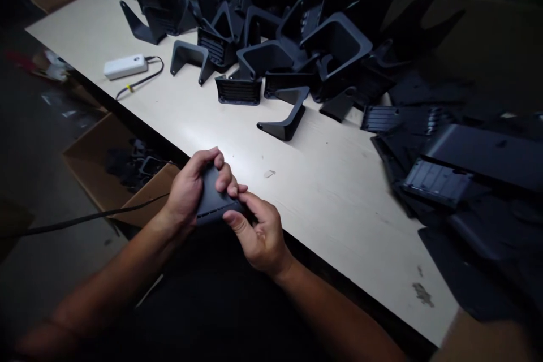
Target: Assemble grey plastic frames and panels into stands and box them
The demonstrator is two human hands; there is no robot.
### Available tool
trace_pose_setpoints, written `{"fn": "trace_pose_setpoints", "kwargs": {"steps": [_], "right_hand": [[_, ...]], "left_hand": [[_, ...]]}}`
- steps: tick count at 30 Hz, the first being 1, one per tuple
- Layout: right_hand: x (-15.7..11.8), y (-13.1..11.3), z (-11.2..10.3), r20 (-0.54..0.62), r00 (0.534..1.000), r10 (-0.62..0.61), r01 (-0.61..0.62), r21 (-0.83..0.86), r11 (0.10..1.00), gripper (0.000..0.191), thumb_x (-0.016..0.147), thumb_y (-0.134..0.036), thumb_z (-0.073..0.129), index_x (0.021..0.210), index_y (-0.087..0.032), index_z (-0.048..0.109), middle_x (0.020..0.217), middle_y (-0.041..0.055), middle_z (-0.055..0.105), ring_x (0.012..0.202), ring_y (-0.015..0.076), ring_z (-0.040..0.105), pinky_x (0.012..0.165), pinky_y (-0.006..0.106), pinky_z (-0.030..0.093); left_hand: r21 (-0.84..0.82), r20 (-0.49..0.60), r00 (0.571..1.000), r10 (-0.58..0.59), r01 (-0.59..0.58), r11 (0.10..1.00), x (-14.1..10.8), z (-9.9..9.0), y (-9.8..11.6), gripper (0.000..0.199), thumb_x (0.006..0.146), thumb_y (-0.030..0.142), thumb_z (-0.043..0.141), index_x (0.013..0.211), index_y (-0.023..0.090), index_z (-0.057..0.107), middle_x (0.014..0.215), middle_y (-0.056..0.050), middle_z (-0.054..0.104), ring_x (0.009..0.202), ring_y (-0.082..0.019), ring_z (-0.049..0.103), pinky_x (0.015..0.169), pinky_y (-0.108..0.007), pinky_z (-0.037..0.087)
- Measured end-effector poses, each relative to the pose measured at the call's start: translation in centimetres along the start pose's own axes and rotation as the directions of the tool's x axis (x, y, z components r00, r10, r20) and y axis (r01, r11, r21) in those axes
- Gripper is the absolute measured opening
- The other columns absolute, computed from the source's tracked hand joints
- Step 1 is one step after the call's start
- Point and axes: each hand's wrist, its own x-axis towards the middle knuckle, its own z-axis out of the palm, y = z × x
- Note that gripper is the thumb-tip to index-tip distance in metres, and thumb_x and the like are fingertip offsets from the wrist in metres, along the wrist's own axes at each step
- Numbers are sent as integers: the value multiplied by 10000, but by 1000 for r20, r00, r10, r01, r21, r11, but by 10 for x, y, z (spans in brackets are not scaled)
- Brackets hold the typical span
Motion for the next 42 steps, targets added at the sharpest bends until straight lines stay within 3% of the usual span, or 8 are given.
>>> {"fn": "trace_pose_setpoints", "kwargs": {"steps": [6,12,16,24,30,34,37,42], "right_hand": [[2,-5,-5,-3,999,36,-35,22,999,271,941,-409,762,1133,-217,745,1129,58,745,1138,259,689,1001,357,549],[-7,-4,-2,10,997,71,-71,23,997,460,793,-397,910,1177,-250,704,1229,43,697,1201,253,643,1049,357,519],[-11,3,6,-63,998,3,-2,11,1000,432,817,-389,886,1167,-239,683,1164,50,696,1154,245,642,990,351,535],[1,-12,7,21,998,51,-51,-21,999,410,812,-384,892,1141,-235,698,1178,48,712,1123,244,678,983,352,559],[1,-15,-6,137,987,84,-84,-7,996,283,952,-422,746,1162,-232,747,1210,75,748,1213,279,673,1047,421,548],[1,-12,-3,74,997,13,-13,-2,1000,239,949,-418,742,1056,-205,766,1067,73,774,1114,286,709,971,403,570],[2,-12,2,48,999,24,-24,-5,1000,229,936,-421,758,1006,-204,770,976,57,767,1043,277,718,914,381,578],[8,-14,-2,112,990,84,-83,-17,996,238,930,-438,768,1011,-214,776,1051,50,772,1083,266,715,954,384,577]], "left_hand": [[10,-62,997,50,-49,999,-3,5,0,271,987,380,564,775,219,517,506,67,521,499,-132,628,741,-318,626],[8,-73,996,58,-57,998,-7,9,-5,289,976,435,615,808,225,510,520,78,504,505,-129,631,718,-292,621],[51,-126,986,113,-107,993,-13,11,-7,322,965,442,624,779,233,466,527,80,508,495,-125,619,714,-293,617],[26,-149,984,95,-92,995,-13,2,3,316,957,433,630,768,236,473,515,80,506,501,-132,620,755,-323,620],[30,-85,995,47,-45,999,-15,-1,4,301,967,430,631,780,229,507,502,75,507,513,-140,627,776,-341,624],[82,-115,987,114,-105,991,-17,-1,2,306,974,397,619,754,224,495,499,71,502,516,-136,617,795,-349,624],[73,-119,988,95,-87,994,-17,-3,1,307,973,380,613,741,222,489,492,74,488,512,-131,599,792,-349,624],[-14,-163,986,44,-47,999,-12,-8,1,316,976,374,617,737,219,480,485,80,476,498,-120,577,766,-332,621]]}}
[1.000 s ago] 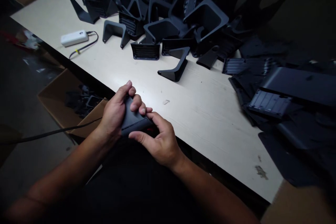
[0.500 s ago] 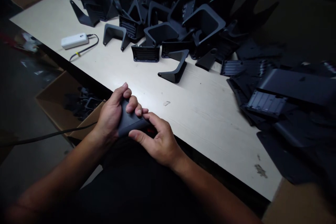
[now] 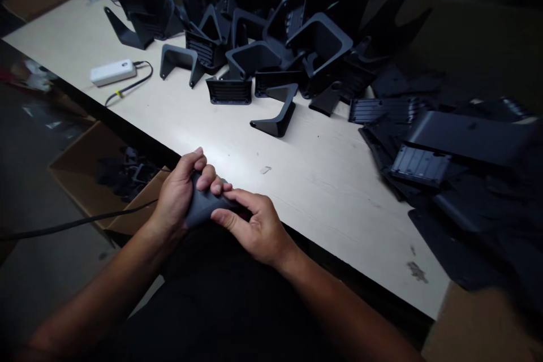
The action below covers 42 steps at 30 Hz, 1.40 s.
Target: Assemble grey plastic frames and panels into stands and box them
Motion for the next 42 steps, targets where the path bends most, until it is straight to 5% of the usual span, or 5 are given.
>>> {"fn": "trace_pose_setpoints", "kwargs": {"steps": [11,22,29,37,42], "right_hand": [[5,15,19,-111,994,-22,14,-70,997,489,763,-479,912,1131,-238,699,1188,71,731,1092,283,691,879,383,601],[16,-3,-17,149,985,83,-73,-71,995,290,1024,-387,654,1256,-252,764,1131,47,788,1028,230,733,918,389,568],[21,-1,-13,122,983,138,-141,17,990,293,989,-406,694,1195,-230,806,1010,49,810,922,216,746,809,344,587],[28,9,-13,77,970,231,-241,162,957,356,995,-512,665,907,-195,802,807,29,731,716,163,659,636,285,529],[34,10,-16,-30,945,327,-312,228,922,475,960,-590,684,709,-186,690,698,13,668,583,131,579,532,262,464]], "left_hand": [[-32,-64,995,80,-82,996,4,2,-1,309,955,419,673,778,218,519,564,72,530,525,-122,618,748,-305,602],[-402,-104,961,-255,194,895,25,-3,28,379,1095,238,427,723,199,489,451,111,431,432,-57,533,676,-242,569],[-492,-155,941,-302,191,849,33,-16,18,370,1013,152,534,656,205,451,487,96,460,445,-47,536,722,-239,568],[-364,-152,971,-183,117,924,40,-28,8,268,972,186,570,705,176,565,643,3,662,672,-131,700,743,-266,577],[42,-229,959,167,-162,986,46,-47,2,83,884,240,705,862,162,688,749,-59,770,680,-152,723,658,-227,534]]}}
